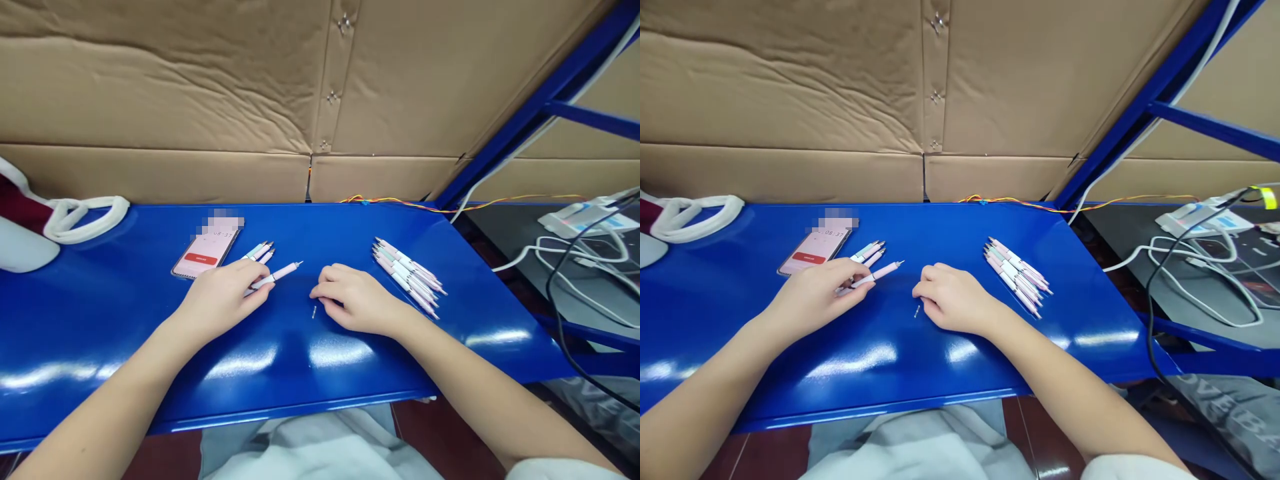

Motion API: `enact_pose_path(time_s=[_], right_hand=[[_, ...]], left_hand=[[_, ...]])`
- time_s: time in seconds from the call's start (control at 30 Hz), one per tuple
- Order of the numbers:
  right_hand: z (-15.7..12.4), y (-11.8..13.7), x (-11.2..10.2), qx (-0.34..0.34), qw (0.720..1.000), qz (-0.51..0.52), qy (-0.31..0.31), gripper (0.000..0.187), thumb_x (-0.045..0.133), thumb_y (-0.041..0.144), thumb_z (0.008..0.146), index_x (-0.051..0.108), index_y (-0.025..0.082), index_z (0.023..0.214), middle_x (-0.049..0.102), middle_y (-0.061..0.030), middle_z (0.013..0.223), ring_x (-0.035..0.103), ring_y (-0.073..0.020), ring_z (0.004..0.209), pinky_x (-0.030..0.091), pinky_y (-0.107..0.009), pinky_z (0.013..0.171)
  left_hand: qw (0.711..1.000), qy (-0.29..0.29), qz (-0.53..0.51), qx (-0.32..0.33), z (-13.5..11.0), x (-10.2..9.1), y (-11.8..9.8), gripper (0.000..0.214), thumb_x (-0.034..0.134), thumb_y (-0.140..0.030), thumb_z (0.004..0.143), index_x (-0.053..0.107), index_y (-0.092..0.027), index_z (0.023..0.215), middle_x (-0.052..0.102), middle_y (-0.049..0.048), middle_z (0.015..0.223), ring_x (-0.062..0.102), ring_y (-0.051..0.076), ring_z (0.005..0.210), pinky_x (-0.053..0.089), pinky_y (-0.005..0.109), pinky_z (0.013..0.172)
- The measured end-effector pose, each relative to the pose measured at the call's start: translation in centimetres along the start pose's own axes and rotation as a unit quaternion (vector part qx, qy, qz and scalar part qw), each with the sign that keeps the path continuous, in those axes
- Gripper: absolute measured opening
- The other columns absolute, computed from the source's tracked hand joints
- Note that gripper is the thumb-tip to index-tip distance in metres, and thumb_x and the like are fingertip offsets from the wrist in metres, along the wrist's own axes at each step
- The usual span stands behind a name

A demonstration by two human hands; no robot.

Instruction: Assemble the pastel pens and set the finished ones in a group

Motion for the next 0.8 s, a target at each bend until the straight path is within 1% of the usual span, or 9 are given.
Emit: enact_pose_path(time_s=[0.07, 0.17, 0.23, 0.33, 0.47, 0.6, 0.67, 0.73, 0.8], right_hand=[[-0.2, -0.1, 0.1, 0.0, 1.0, 0.0, 0.023, 0.022, 0.051, 0.017, 0.086, 0.067, 0.021, 0.1, 0.058, -0.0057, 0.095, 0.051, -0.0161, 0.085, 0.04, -0.026, 0.071], [-0.2, 0.2, 0.4, -0.007, 0.999, -0.028, 0.045, 0.019, 0.052, 0.021, 0.087, 0.068, 0.022, 0.096, 0.056, -0.0058, 0.095, 0.049, -0.016, 0.084, 0.039, -0.026, 0.067], [-0.1, 0.5, 0.7, -0.015, 0.997, -0.057, 0.049, 0.018, 0.05, 0.021, 0.088, 0.067, 0.021, 0.09, 0.056, -0.006, 0.095, 0.048, -0.0158, 0.082, 0.036, -0.025, 0.063], [0.0, 1.0, 1.0, -0.027, 0.994, -0.092, 0.053, 0.018, 0.048, 0.021, 0.089, 0.065, 0.019, 0.083, 0.057, -0.0064, 0.093, 0.045, -0.0162, 0.08, 0.031, -0.025, 0.057], [0.1, 0.9, 0.6, -0.017, 0.996, -0.083, 0.036, 0.019, 0.046, 0.019, 0.089, 0.063, 0.017, 0.08, 0.058, -0.0064, 0.089, 0.045, -0.0158, 0.078, 0.033, -0.026, 0.059], [0.1, 0.1, -0.4, 0.018, 0.998, -0.055, 0.005, 0.018, 0.047, 0.02, 0.088, 0.065, 0.016, 0.087, 0.059, -0.0068, 0.088, 0.047, -0.0163, 0.08, 0.037, -0.026, 0.065], [0.1, 0.2, -0.3, 0.021, 0.999, -0.044, 0.012, 0.017, 0.052, 0.025, 0.086, 0.065, 0.016, 0.09, 0.059, -0.007, 0.089, 0.047, -0.0175, 0.082, 0.038, -0.027, 0.066], [0.0, 0.4, 0.0, 0.019, 0.999, -0.039, 0.025, 0.02, 0.056, 0.031, 0.084, 0.065, 0.016, 0.094, 0.059, -0.0074, 0.092, 0.048, -0.0186, 0.084, 0.039, -0.028, 0.066], [0.0, 0.6, 0.3, 0.014, 0.999, -0.039, 0.035, 0.022, 0.057, 0.031, 0.084, 0.065, 0.016, 0.098, 0.059, -0.0077, 0.095, 0.048, -0.0188, 0.085, 0.039, -0.028, 0.065]], left_hand=[[1.0, -0.001, -0.003, -0.003, 0.0, -0.1, 0.0, 0.023, 0.045, -0.038, 0.088, 0.062, -0.022, 0.092, 0.068, 0.0019, 0.092, 0.063, 0.018, 0.079, 0.045, 0.026, 0.063], [1.0, -0.009, -0.005, -0.002, 0.0, -0.3, 0.0, 0.024, 0.045, -0.038, 0.089, 0.062, -0.022, 0.092, 0.067, 0.002, 0.092, 0.063, 0.018, 0.079, 0.045, 0.026, 0.064], [1.0, -0.014, -0.001, 0.004, 0.0, -0.3, 0.1, 0.023, 0.045, -0.038, 0.089, 0.062, -0.023, 0.094, 0.067, 0.0019, 0.094, 0.063, 0.018, 0.081, 0.046, 0.026, 0.065], [1.0, -0.005, 0.001, 0.014, 0.0, 0.0, 0.2, 0.023, 0.045, -0.037, 0.089, 0.062, -0.023, 0.097, 0.066, 0.0018, 0.097, 0.062, 0.018, 0.085, 0.046, 0.026, 0.068], [1.0, 0.011, -0.007, 0.026, 0.0, 0.3, -0.1, 0.024, 0.044, -0.037, 0.09, 0.062, -0.024, 0.098, 0.065, 0.0023, 0.096, 0.062, 0.018, 0.085, 0.046, 0.026, 0.07], [0.999, 0.015, -0.011, 0.032, 0.1, 0.3, -0.2, 0.024, 0.043, -0.037, 0.09, 0.062, -0.023, 0.098, 0.065, 0.0027, 0.096, 0.061, 0.018, 0.087, 0.046, 0.027, 0.072], [0.999, 0.019, -0.016, 0.034, 0.1, 0.4, -0.3, 0.024, 0.044, -0.037, 0.09, 0.062, -0.024, 0.098, 0.064, 0.0025, 0.096, 0.061, 0.018, 0.087, 0.046, 0.027, 0.072], [0.999, 0.023, -0.021, 0.034, 0.1, 0.5, -0.3, 0.024, 0.044, -0.037, 0.09, 0.062, -0.024, 0.098, 0.064, 0.0024, 0.096, 0.061, 0.018, 0.088, 0.046, 0.027, 0.072], [0.999, 0.024, -0.022, 0.034, 0.1, 0.5, -0.3, 0.024, 0.044, -0.037, 0.09, 0.062, -0.023, 0.098, 0.064, 0.0024, 0.096, 0.061, 0.018, 0.088, 0.046, 0.027, 0.073]])
Point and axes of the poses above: each hand's wrist, its own z-axis towards the middle knuckle, its own x-axis out of the palm, y = z × x, the point moved 9 cm from there along z, towards the middle knuckle
